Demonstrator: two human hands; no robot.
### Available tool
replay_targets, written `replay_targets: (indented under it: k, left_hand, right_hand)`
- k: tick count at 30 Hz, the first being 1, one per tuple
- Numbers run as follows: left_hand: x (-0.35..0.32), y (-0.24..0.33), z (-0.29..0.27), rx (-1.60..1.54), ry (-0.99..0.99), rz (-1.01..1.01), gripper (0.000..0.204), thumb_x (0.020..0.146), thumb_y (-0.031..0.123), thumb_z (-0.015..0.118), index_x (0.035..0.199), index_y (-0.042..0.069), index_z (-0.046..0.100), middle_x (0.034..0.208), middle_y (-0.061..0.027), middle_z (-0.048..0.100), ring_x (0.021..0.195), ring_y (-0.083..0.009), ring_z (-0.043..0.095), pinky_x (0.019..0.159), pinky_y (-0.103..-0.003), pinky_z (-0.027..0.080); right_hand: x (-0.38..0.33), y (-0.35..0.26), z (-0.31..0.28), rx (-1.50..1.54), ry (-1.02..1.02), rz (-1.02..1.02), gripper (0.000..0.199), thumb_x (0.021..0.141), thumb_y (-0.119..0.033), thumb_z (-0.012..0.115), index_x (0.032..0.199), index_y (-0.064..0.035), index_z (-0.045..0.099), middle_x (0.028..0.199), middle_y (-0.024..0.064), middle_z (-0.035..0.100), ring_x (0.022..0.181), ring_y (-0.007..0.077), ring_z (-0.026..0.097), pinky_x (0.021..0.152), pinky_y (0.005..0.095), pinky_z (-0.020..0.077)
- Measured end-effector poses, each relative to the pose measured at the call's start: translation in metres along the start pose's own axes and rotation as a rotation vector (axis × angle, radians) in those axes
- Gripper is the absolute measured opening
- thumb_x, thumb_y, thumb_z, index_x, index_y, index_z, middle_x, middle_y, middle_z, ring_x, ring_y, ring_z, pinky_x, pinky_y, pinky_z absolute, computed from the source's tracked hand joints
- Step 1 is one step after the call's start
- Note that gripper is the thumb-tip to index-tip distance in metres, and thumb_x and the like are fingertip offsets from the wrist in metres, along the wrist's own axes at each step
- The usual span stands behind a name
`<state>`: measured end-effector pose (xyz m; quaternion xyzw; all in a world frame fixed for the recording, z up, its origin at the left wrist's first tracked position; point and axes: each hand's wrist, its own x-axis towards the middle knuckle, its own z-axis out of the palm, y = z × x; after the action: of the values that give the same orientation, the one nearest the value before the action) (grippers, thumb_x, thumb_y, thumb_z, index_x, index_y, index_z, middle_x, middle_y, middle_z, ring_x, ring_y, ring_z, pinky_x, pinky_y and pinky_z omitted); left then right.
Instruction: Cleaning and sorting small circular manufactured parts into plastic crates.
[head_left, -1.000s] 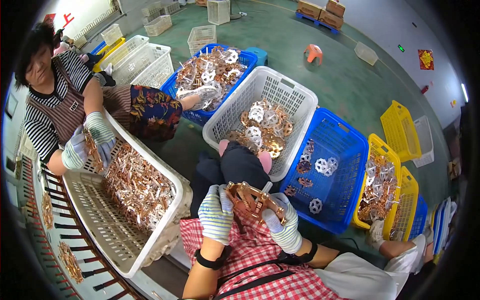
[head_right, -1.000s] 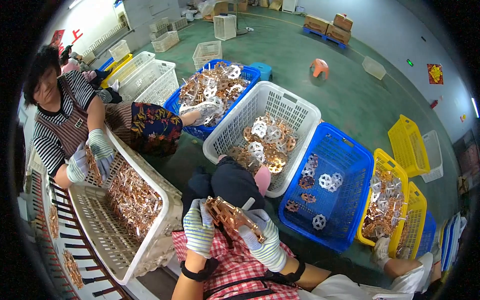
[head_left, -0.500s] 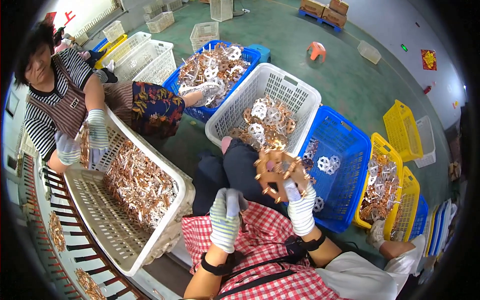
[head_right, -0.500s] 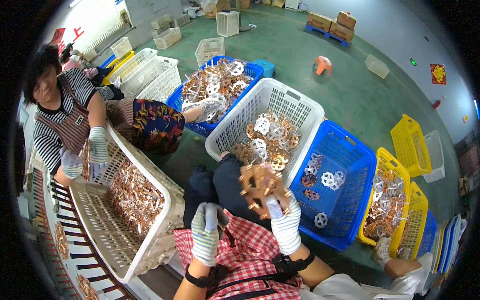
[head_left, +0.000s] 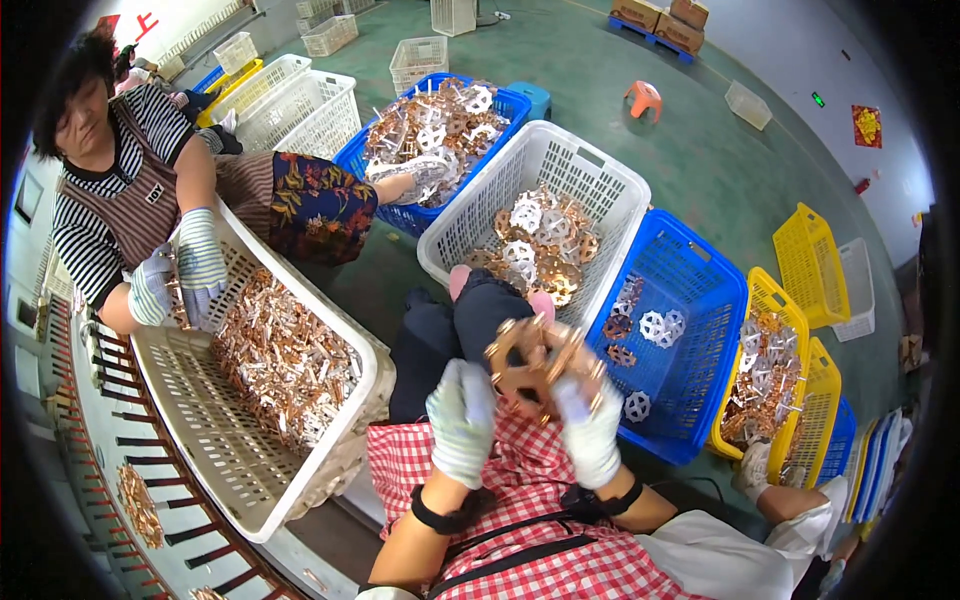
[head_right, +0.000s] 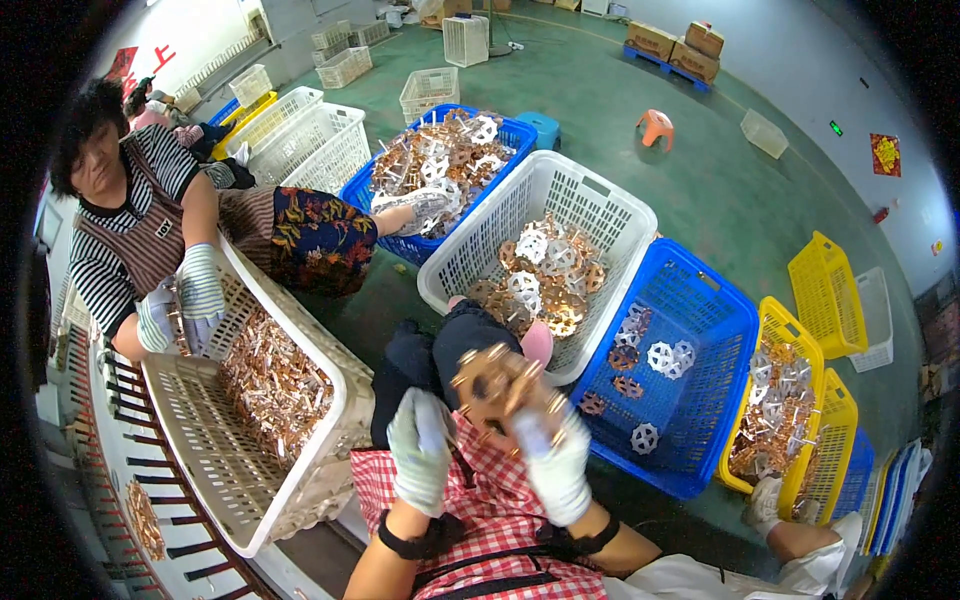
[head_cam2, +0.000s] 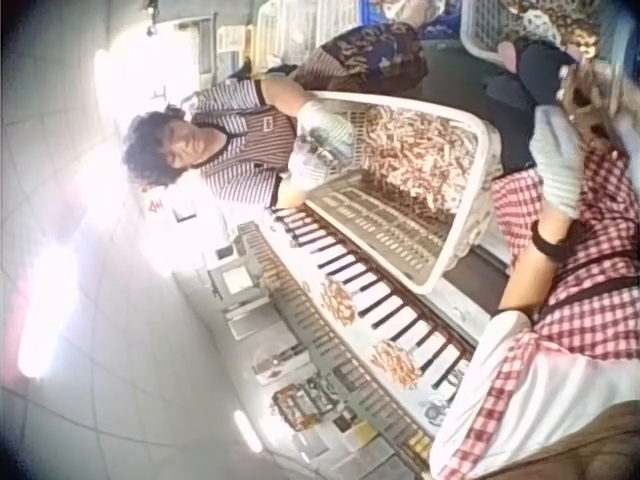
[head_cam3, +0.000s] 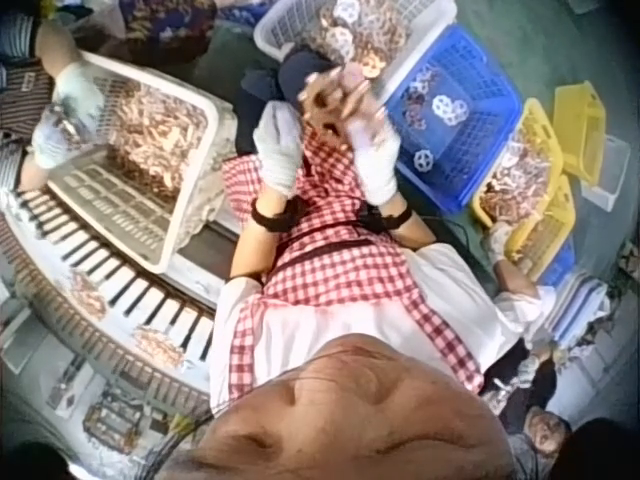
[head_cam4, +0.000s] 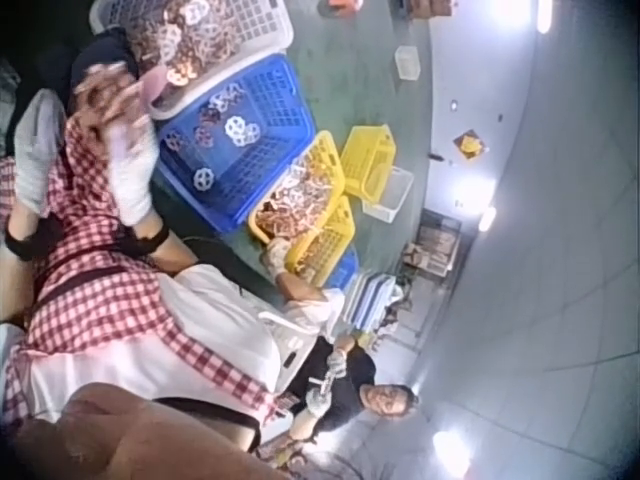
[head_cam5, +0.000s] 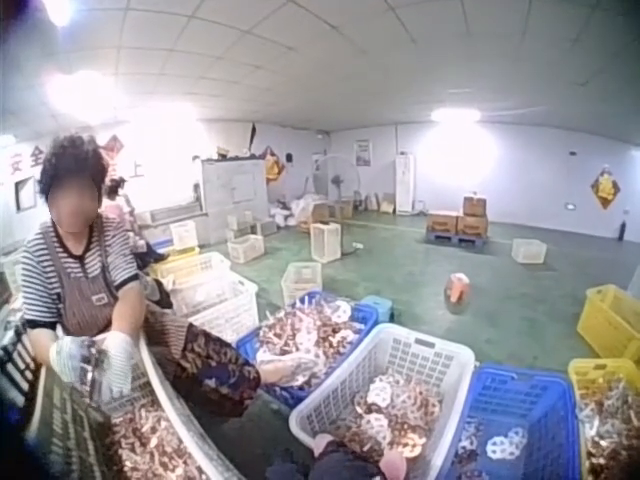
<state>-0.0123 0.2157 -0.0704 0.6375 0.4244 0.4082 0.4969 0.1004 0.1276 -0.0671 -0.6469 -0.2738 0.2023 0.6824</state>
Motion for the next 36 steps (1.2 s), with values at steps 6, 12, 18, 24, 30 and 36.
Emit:
replay_targets:
  k: [6,12,18,24,30,36]
  left_hand:
    - [0.001,0.019,0.001,0.023,0.010,0.064,0.007,0.088,0.009,0.053,0.088,0.002,0.053,0.062,-0.0151,0.056,0.054,-0.0301,0.058,0.048,-0.036,0.043]
    - [0.010,0.015,0.000,0.205,0.069,0.121,0.020,0.091,0.022,0.057,0.089,0.003,0.052,0.058,-0.0125,0.056,0.051,-0.0281,0.058,0.048,-0.035,0.042]
    - [0.013,0.009,0.002,0.120,-0.029,-0.040,0.025,0.090,0.026,0.057,0.089,0.002,0.053,0.057,-0.0121,0.056,0.050,-0.0264,0.058,0.047,-0.034,0.042]
    - [-0.001,0.008,-0.004,0.368,-0.021,0.355,0.012,0.079,0.013,0.063,0.080,0.007,0.052,0.052,-0.0097,0.052,0.043,-0.0297,0.052,0.041,-0.037,0.039]
    - [-0.008,0.032,0.006,0.178,-0.114,0.087,0.010,0.085,0.011,0.059,0.087,0.003,0.054,0.056,-0.0073,0.055,0.047,-0.0127,0.053,0.046,-0.027,0.041]
    - [0.000,0.017,0.002,0.210,-0.155,0.056,0.020,0.086,0.020,0.062,0.093,0.003,0.055,0.062,-0.0116,0.061,0.055,-0.0209,0.061,0.050,-0.031,0.046]
  right_hand:
    - [0.005,0.012,-0.013,0.002,-0.152,0.037,0.022,0.085,-0.018,0.066,0.099,-0.0006,0.064,0.089,0.0068,0.064,0.081,0.0132,0.059,0.071,0.0276,0.0469]
    - [-0.005,-0.002,-0.009,-0.326,-0.367,-0.110,0.023,0.084,-0.021,0.066,0.096,-0.0016,0.065,0.085,0.0088,0.062,0.077,0.0200,0.060,0.068,0.0293,0.0468]
    - [-0.004,-0.012,-0.007,-0.374,-0.390,-0.102,0.027,0.082,-0.015,0.067,0.104,0.0004,0.063,0.089,0.0150,0.064,0.080,0.0286,0.063,0.070,0.0320,0.0493]
    - [0.004,0.019,-0.016,0.163,-0.210,0.270,0.026,0.088,-0.016,0.061,0.109,-0.0010,0.061,0.097,0.0049,0.064,0.088,0.0104,0.059,0.074,0.0282,0.0500]
    - [0.005,0.025,-0.021,-0.124,-0.275,0.065,0.022,0.088,-0.022,0.062,0.097,-0.0012,0.062,0.084,0.0078,0.063,0.076,0.0146,0.061,0.066,0.0290,0.0479]
    - [0.001,-0.006,-0.009,-0.432,-0.468,-0.128,0.027,0.085,-0.025,0.063,0.103,-0.0052,0.064,0.089,0.0142,0.062,0.078,0.0304,0.061,0.067,0.0349,0.0478]
